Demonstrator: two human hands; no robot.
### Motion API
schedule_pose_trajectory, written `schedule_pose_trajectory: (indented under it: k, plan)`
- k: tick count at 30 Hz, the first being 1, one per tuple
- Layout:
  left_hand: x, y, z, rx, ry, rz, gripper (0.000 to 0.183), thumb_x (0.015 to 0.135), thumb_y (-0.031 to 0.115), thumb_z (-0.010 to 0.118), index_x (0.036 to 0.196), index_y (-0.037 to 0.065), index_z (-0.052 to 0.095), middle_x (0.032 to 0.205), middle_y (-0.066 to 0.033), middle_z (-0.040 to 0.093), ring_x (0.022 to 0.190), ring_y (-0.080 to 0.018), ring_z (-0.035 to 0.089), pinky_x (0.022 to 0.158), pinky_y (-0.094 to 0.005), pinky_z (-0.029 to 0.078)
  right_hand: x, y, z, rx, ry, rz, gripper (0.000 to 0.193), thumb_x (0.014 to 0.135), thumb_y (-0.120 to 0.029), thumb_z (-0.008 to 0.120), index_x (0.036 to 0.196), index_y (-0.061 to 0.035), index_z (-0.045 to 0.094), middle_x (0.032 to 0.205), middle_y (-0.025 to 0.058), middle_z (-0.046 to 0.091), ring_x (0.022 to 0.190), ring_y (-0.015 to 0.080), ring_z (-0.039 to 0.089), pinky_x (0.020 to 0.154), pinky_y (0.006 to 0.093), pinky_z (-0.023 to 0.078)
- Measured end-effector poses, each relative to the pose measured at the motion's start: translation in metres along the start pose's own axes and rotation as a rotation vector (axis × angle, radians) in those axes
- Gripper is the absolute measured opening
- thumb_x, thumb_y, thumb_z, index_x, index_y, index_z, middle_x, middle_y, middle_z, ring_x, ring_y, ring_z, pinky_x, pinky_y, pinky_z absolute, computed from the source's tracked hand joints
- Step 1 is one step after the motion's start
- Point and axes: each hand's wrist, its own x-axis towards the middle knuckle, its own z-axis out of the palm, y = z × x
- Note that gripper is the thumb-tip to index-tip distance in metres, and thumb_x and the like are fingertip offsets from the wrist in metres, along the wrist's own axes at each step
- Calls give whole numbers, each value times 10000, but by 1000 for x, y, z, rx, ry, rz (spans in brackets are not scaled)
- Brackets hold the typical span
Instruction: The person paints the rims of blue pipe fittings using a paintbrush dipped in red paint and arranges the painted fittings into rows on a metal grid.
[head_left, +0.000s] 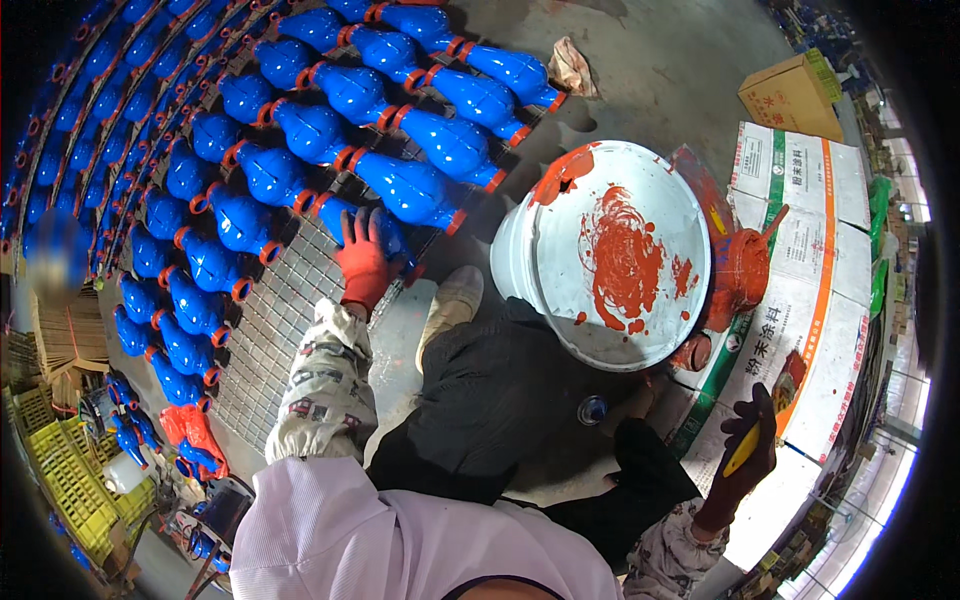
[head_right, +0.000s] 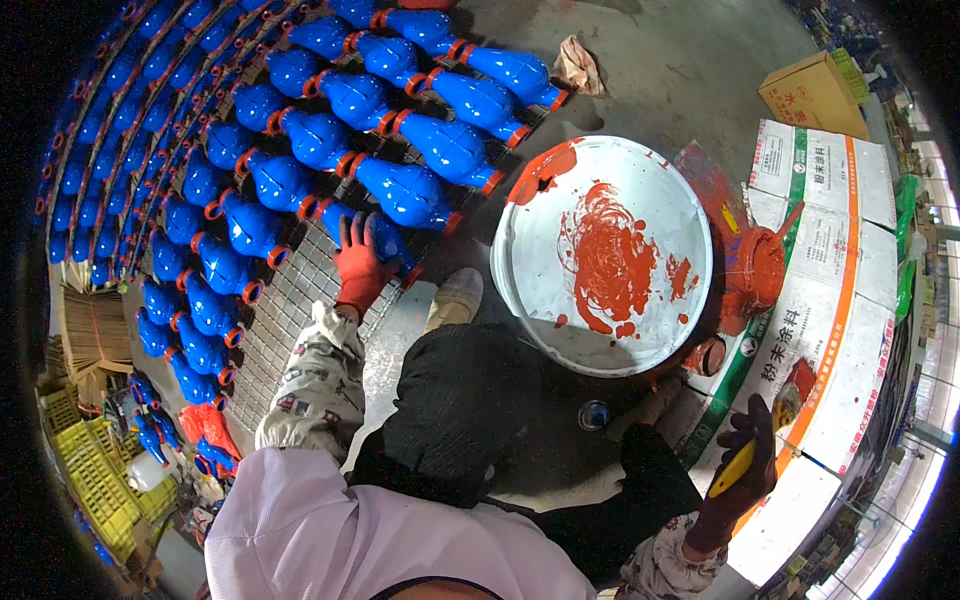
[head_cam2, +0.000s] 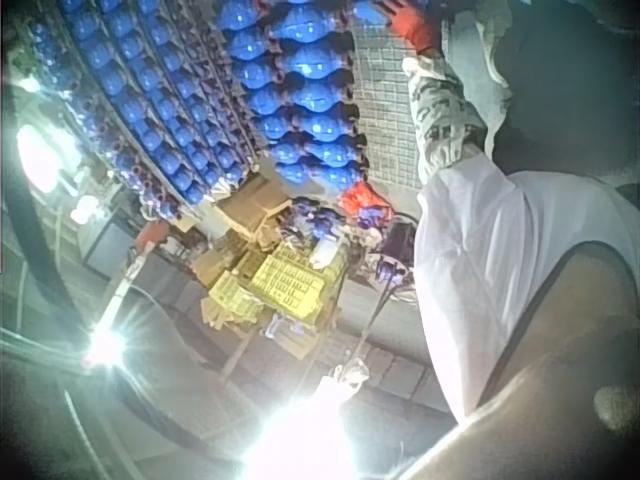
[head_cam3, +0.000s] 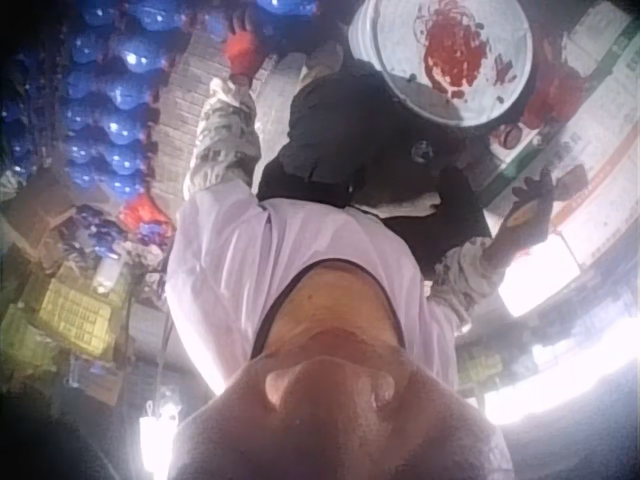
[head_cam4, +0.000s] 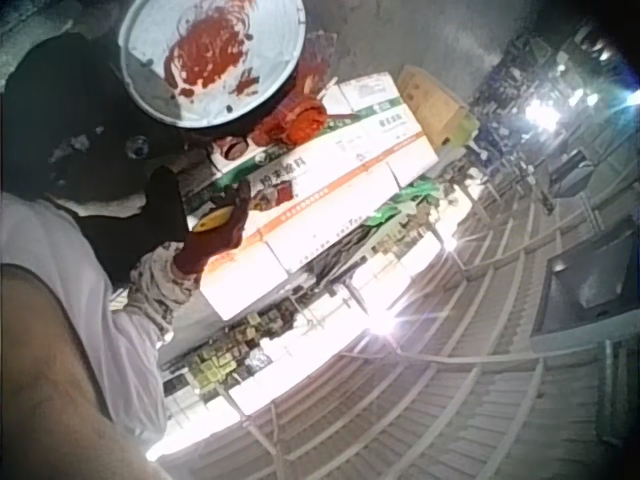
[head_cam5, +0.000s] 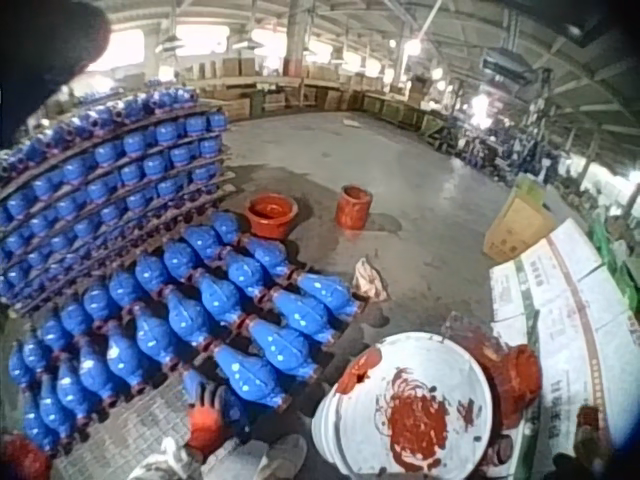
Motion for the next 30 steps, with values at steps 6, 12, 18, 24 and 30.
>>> schedule_pose_trajectory:
  k: [6, 12, 18, 24, 30]
  plan:
    - [0, -35, 29, -77, 201, 252, 980, 614, 423, 794, 1419, 76, 357, 1448, -168, 373, 1363, -375, 310, 902, -562, 453, 2, -3, 0, 167, 139, 298, 440, 970, -317, 472, 1256, -5, 594, 922, 99, 667, 703, 117, 603, 605, 224, 440]
    - [47, -73, 39, -274, 113, 534, 734, 803, 356, 640, 1400, 13, 386, 1392, -212, 430, 1287, -361, 408, 962, -482, 432, -81, 6, -81, -741, 308, -234, 386, 712, -33, 666, 1086, -126, 651, 1022, 128, 639, 904, 320, 605, 747, 381, 454]
    - [112, -31, -65, 7, 243, 880, 529, 999, 302, 430, 1395, -47, 393, 1417, -244, 410, 1285, -340, 439, 1058, -423, 374, -225, 15, -222, -1220, 647, 124, 400, 680, -40, 671, 1068, -126, 633, 869, 109, 568, 802, 337, 545, 722, 417, 443]
    - [32, 136, -258, -677, 37, 993, 509, 1006, 276, 353, 1456, 38, 325, 1452, -190, 399, 1304, -302, 412, 1092, -413, 320, -353, 111, -303, -1199, 884, 366, 358, 740, -119, 680, 1091, -127, 615, 865, 135, 569, 802, 326, 572, 724, 447, 441]
    - [-102, 278, -317, -812, -170, 1062, 527, 949, 313, 481, 1412, 78, 392, 1270, -185, 538, 1115, -295, 553, 923, -412, 469, -352, 267, -257, -969, 817, 642, 442, 687, -143, 709, 1111, -125, 584, 925, 134, 583, 848, 333, 596, 706, 424, 469]
